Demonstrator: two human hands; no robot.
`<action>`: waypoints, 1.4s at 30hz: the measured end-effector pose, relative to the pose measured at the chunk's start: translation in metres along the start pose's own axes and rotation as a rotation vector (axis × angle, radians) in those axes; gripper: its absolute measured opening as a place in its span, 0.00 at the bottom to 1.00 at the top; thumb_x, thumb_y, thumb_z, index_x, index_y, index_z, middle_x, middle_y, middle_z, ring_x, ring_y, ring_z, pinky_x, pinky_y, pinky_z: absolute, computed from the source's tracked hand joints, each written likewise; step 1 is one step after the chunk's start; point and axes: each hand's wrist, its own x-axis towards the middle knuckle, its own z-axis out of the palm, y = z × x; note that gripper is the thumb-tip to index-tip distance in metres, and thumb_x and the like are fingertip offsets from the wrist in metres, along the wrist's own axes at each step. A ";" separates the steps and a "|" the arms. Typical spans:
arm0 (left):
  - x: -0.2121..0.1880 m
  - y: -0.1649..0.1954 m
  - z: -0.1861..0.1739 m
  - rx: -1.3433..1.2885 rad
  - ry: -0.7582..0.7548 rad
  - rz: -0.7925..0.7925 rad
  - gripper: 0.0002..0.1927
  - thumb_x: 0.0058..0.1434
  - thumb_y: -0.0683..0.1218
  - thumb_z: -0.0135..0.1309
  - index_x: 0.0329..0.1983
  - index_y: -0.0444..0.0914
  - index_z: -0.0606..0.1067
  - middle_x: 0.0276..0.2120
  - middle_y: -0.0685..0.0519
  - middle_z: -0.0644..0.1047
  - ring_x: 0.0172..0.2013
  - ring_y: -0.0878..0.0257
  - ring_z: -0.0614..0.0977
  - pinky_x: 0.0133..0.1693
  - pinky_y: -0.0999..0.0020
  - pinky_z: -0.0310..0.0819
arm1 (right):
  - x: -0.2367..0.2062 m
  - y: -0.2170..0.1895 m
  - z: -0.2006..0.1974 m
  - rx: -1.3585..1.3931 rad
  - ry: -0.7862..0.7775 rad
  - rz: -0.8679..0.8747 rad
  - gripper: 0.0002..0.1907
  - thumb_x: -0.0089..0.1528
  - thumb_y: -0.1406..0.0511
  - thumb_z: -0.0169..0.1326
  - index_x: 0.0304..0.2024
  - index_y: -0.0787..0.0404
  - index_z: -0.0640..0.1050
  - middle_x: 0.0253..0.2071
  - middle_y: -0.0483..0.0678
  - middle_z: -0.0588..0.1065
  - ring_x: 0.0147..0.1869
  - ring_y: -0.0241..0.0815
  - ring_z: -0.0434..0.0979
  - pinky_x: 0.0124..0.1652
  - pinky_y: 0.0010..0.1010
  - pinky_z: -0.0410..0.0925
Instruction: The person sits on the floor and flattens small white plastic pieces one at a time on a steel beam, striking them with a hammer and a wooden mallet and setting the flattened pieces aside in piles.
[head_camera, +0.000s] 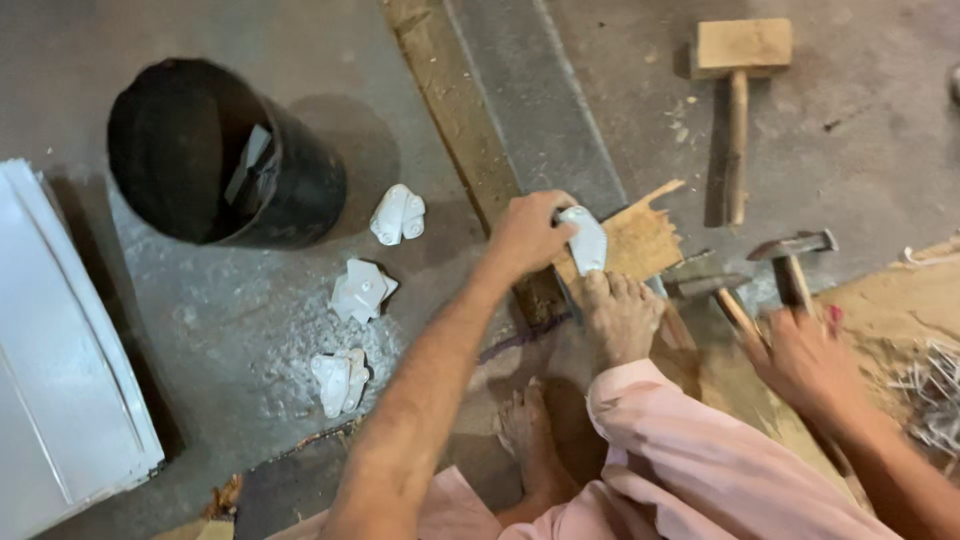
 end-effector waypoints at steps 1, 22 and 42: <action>0.003 0.003 -0.003 -0.049 -0.008 -0.034 0.14 0.53 0.46 0.66 0.43 0.40 0.83 0.37 0.45 0.84 0.41 0.52 0.86 0.44 0.60 0.78 | 0.012 -0.012 -0.013 0.171 0.112 -0.057 0.26 0.64 0.51 0.57 0.53 0.66 0.76 0.47 0.63 0.77 0.49 0.60 0.78 0.44 0.47 0.71; -0.067 0.030 -0.001 0.838 -0.055 0.289 0.13 0.58 0.41 0.55 0.46 0.40 0.73 0.40 0.49 0.76 0.27 0.52 0.83 0.27 0.56 0.77 | 0.023 0.037 0.013 2.255 -0.195 0.771 0.10 0.72 0.58 0.49 0.39 0.55 0.73 0.35 0.45 0.75 0.38 0.40 0.76 0.43 0.37 0.74; -0.253 0.200 -0.132 0.533 -0.524 -0.273 0.11 0.55 0.47 0.57 0.40 0.39 0.78 0.40 0.51 0.80 0.45 0.59 0.82 0.47 0.63 0.76 | 0.029 0.132 -0.167 0.051 -0.126 -0.042 0.21 0.67 0.51 0.51 0.54 0.53 0.83 0.44 0.56 0.84 0.47 0.55 0.83 0.48 0.46 0.75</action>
